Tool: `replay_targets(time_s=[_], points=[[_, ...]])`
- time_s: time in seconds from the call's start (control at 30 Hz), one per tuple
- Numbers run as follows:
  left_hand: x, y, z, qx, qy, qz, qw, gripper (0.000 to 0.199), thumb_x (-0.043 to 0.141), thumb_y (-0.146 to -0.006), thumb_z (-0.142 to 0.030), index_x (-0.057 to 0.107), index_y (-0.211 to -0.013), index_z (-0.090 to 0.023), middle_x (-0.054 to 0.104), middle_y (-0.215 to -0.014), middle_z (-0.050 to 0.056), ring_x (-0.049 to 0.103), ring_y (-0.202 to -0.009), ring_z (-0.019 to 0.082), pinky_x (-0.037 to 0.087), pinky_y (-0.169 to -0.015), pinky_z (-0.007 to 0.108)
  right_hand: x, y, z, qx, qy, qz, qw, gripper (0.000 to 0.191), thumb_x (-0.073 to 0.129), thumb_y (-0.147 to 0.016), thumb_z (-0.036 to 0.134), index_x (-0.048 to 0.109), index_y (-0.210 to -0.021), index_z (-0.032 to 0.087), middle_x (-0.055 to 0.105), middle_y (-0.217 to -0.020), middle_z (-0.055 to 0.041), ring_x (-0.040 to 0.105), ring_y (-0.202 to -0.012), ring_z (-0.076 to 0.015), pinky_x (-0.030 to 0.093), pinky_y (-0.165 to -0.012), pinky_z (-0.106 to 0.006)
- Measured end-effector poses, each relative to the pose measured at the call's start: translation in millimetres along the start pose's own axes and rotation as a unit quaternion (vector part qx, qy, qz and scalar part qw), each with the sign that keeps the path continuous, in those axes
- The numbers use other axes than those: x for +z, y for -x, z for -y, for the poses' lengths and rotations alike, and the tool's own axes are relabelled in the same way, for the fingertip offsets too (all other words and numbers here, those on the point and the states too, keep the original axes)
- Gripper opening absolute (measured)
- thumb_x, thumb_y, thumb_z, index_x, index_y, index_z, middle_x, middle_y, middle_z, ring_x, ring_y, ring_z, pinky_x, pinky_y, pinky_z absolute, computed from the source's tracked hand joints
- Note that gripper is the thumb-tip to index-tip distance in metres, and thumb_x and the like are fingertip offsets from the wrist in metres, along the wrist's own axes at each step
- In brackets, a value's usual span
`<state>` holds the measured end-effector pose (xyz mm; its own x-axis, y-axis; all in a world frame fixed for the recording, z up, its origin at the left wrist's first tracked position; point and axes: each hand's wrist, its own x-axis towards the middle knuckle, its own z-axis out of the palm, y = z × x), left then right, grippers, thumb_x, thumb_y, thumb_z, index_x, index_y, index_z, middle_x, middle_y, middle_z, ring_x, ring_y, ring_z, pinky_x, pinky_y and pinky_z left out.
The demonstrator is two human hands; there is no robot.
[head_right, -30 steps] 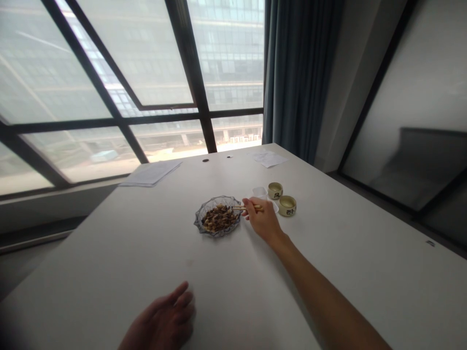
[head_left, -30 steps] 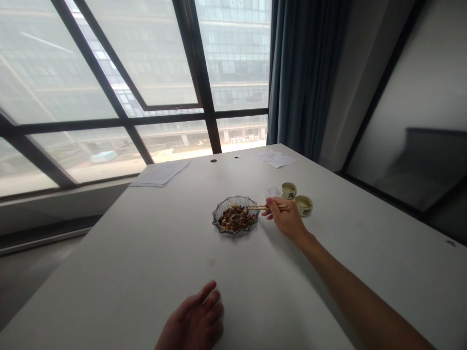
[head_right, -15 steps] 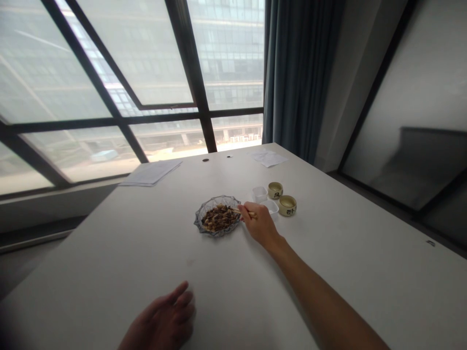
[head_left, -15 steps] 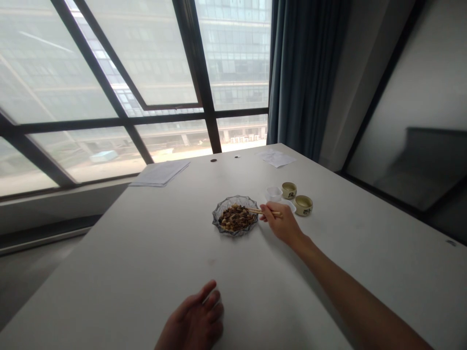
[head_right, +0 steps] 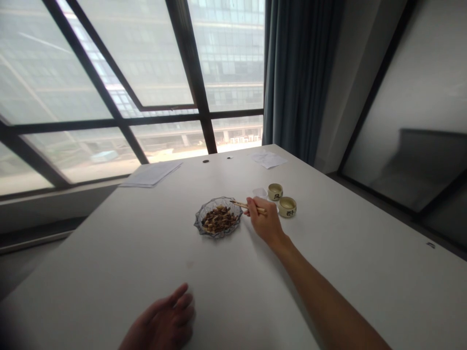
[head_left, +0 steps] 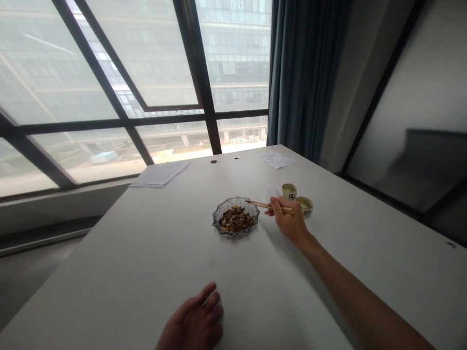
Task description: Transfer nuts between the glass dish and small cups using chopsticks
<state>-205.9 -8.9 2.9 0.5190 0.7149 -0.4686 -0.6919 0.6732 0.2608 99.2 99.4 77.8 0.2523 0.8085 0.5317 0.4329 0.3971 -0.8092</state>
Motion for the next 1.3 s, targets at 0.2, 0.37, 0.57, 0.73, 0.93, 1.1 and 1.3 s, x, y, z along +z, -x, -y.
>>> replay_targets(time_s=[0.2, 0.37, 0.57, 0.73, 0.93, 1.1, 1.3], points=[[0.4, -1, 1, 0.001, -0.001, 0.0, 1.0, 0.032, 0.084, -0.07, -0.016, 0.066, -0.096, -0.016, 0.056, -0.076, -0.002, 0.047, -0.062, 0.011, 0.035, -0.055, 0.024, -28, -21, 7, -0.007, -0.079, -0.143, 0.987, 0.046, 0.057, -0.094, 0.058, 0.068, -0.075, 0.017, 0.073, -0.067, -0.0057, 0.075, -0.059, -0.0204, 0.06, -0.054, -0.027], [3.1, 0, 1, 0.007, -0.006, -0.004, 1.0, 0.03, 0.082, -0.072, -0.015, 0.065, -0.096, -0.017, 0.055, -0.076, -0.002, 0.047, -0.062, 0.011, 0.035, -0.055, 0.024, -49, -36, -2, -0.003, -0.051, -0.227, 0.973, 0.048, 0.058, -0.094, 0.058, 0.067, -0.073, 0.016, 0.071, -0.062, -0.0053, 0.073, -0.053, -0.0195, 0.059, -0.049, -0.026], [5.3, 2, 0, 0.009, -0.007, -0.018, 1.0, 0.029, 0.08, -0.072, -0.015, 0.064, -0.095, -0.017, 0.055, -0.076, -0.002, 0.048, -0.063, 0.011, 0.035, -0.056, 0.025, -55, -39, -9, 0.004, -0.035, -0.237, 0.971, 0.049, 0.057, -0.093, 0.059, 0.066, -0.072, 0.016, 0.071, -0.063, -0.0056, 0.072, -0.051, -0.0192, 0.058, -0.046, -0.026], [4.9, 2, 0, 0.005, -0.007, -0.014, 1.0, 0.031, 0.082, -0.07, -0.016, 0.062, -0.093, -0.018, 0.054, -0.075, -0.003, 0.046, -0.062, 0.011, 0.034, -0.055, 0.024, -54, -37, -9, 0.018, -0.032, -0.223, 0.974, 0.05, 0.057, -0.092, 0.061, 0.066, -0.072, 0.016, 0.07, -0.061, -0.0053, 0.071, -0.05, -0.0187, 0.058, -0.046, -0.025], [8.1, 2, 1, 0.011, -0.018, -0.02, 1.0, 0.031, 0.082, -0.07, -0.017, 0.061, -0.093, -0.018, 0.053, -0.075, -0.004, 0.046, -0.062, 0.01, 0.034, -0.055, 0.023, -54, -37, -6, 0.029, -0.047, -0.207, 0.977, 0.048, 0.06, -0.091, 0.06, 0.066, -0.072, 0.017, 0.07, -0.061, -0.0047, 0.07, -0.05, -0.0186, 0.058, -0.046, -0.026], [8.1, 2, 1, 0.01, -0.008, -0.022, 1.0, 0.031, 0.081, -0.071, -0.015, 0.062, -0.096, -0.017, 0.055, -0.076, -0.003, 0.047, -0.063, 0.011, 0.034, -0.056, 0.024, -54, -36, -2, 0.035, -0.057, -0.204, 0.977, 0.048, 0.061, -0.089, 0.062, 0.065, -0.073, 0.017, 0.069, -0.061, -0.0045, 0.07, -0.05, -0.0185, 0.058, -0.046, -0.026], [3.5, 1, 0, 0.004, -0.001, -0.012, 1.0, 0.029, 0.081, -0.072, -0.015, 0.063, -0.094, -0.017, 0.056, -0.077, -0.002, 0.047, -0.063, 0.011, 0.035, -0.056, 0.024, -49, -35, 3, 0.03, -0.088, -0.186, 0.978, 0.048, 0.06, -0.091, 0.061, 0.066, -0.074, 0.017, 0.07, -0.06, -0.0045, 0.07, -0.05, -0.0184, 0.058, -0.046, -0.025]])
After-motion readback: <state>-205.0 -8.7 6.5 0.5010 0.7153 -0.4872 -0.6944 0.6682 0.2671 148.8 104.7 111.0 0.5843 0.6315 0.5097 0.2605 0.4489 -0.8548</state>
